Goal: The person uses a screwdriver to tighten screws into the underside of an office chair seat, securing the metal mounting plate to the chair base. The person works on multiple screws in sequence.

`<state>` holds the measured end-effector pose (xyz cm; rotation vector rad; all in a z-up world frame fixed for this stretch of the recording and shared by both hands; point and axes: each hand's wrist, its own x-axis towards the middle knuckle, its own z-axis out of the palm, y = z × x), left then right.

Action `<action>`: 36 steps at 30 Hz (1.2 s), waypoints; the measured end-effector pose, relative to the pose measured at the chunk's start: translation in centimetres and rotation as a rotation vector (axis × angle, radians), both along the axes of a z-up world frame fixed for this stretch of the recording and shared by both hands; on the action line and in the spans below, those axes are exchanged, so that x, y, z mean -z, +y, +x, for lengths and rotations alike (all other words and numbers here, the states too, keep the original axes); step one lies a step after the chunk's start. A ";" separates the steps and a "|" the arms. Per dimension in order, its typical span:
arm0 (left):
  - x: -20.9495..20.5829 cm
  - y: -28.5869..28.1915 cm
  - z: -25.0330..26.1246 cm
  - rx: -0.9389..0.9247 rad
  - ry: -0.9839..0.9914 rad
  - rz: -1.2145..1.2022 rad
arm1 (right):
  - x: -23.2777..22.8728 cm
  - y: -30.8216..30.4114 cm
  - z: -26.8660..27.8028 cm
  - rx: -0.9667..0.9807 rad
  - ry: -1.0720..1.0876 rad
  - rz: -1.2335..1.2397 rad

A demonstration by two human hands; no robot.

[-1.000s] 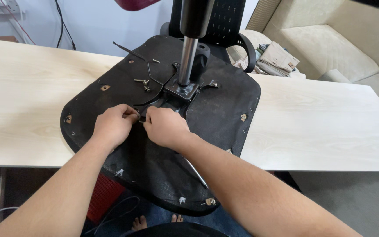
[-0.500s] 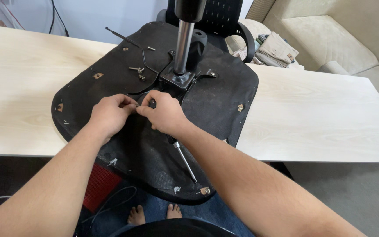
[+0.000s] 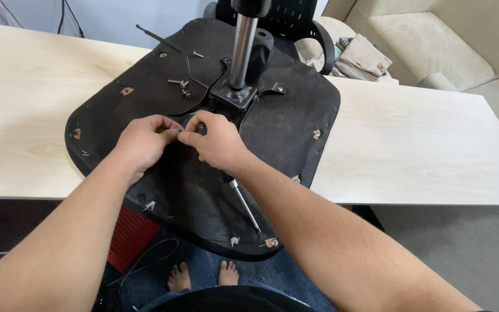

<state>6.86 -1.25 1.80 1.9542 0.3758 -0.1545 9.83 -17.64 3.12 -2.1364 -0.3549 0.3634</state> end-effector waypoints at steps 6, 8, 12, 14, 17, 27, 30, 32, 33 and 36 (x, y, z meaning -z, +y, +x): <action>0.0 -0.3 -0.2 -0.062 0.019 0.014 | -0.6 -0.7 -0.2 0.026 0.032 0.057; 0.0 -0.2 -0.2 -0.033 0.001 -0.007 | -0.8 -0.7 -0.3 0.037 0.044 0.052; -0.2 0.1 -0.3 0.006 0.014 -0.016 | -0.8 -0.3 -0.5 0.032 0.055 0.043; -0.2 0.2 -0.5 0.017 -0.003 -0.035 | -0.6 0.0 -0.4 0.019 0.045 0.035; -0.4 0.3 -0.5 0.019 0.049 -0.046 | -0.3 0.3 -0.3 0.011 0.028 0.011; 1.0 1.7 -0.1 0.117 -0.013 -0.226 | 0.0 1.2 0.1 0.051 0.138 -0.008; 1.3 2.3 0.2 0.158 -0.054 -0.374 | 0.0 1.4 0.2 0.090 0.163 0.052; 1.5 2.5 0.3 0.147 -0.026 -0.364 | 0.0 1.3 0.4 0.097 0.198 0.106; 1.6 2.6 0.4 0.143 -0.012 -0.358 | 0.0 1.3 0.4 0.085 0.221 0.131; 1.8 2.9 0.8 0.129 -0.007 -0.374 | -0.2 1.3 0.6 0.045 0.341 0.090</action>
